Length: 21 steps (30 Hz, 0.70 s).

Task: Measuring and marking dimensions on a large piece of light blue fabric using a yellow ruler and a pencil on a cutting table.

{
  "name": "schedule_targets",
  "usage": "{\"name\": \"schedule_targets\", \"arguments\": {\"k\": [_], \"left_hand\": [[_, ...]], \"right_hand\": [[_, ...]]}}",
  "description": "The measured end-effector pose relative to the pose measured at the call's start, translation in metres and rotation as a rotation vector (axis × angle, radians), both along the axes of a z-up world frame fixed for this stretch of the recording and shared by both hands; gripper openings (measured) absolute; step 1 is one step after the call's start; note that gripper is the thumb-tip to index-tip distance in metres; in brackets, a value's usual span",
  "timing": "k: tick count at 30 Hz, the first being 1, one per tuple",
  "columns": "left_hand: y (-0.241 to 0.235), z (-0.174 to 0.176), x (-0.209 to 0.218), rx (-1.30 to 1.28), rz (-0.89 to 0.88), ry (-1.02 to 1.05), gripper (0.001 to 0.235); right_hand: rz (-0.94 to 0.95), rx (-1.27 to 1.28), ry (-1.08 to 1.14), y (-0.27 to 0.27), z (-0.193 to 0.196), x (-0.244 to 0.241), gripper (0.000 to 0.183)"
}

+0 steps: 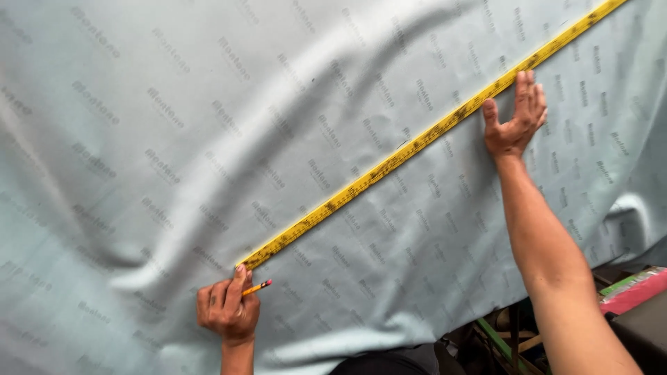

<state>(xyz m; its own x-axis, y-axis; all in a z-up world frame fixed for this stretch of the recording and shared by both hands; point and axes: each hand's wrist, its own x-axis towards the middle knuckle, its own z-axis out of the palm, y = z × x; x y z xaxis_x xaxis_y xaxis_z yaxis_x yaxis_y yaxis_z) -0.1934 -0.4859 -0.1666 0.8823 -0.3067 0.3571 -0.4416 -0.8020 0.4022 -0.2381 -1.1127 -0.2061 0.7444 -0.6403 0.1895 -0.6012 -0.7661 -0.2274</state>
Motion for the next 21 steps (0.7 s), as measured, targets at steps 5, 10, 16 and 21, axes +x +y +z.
{"name": "schedule_targets", "arguments": {"k": [5,10,16,21], "left_hand": [[0.0017,-0.0028,-0.0019,0.018,0.019,-0.012,0.009],[0.0014,-0.0018,-0.0004,0.010,0.018,-0.008,0.010],[0.0015,-0.0027,-0.0023,0.022,0.016,0.000,0.010],[0.0018,-0.0047,-0.0030,0.022,0.012,-0.010,0.010]], "right_hand": [[-0.009,0.018,0.020,0.0061,0.0070,0.0077,0.088],[-0.029,0.007,0.064,0.0005,0.0027,0.0051,0.093],[-0.097,0.049,0.147,0.0006,0.0047,0.0080,0.093],[-0.092,0.040,0.138,-0.0005,0.0069,0.0073,0.095]]}}
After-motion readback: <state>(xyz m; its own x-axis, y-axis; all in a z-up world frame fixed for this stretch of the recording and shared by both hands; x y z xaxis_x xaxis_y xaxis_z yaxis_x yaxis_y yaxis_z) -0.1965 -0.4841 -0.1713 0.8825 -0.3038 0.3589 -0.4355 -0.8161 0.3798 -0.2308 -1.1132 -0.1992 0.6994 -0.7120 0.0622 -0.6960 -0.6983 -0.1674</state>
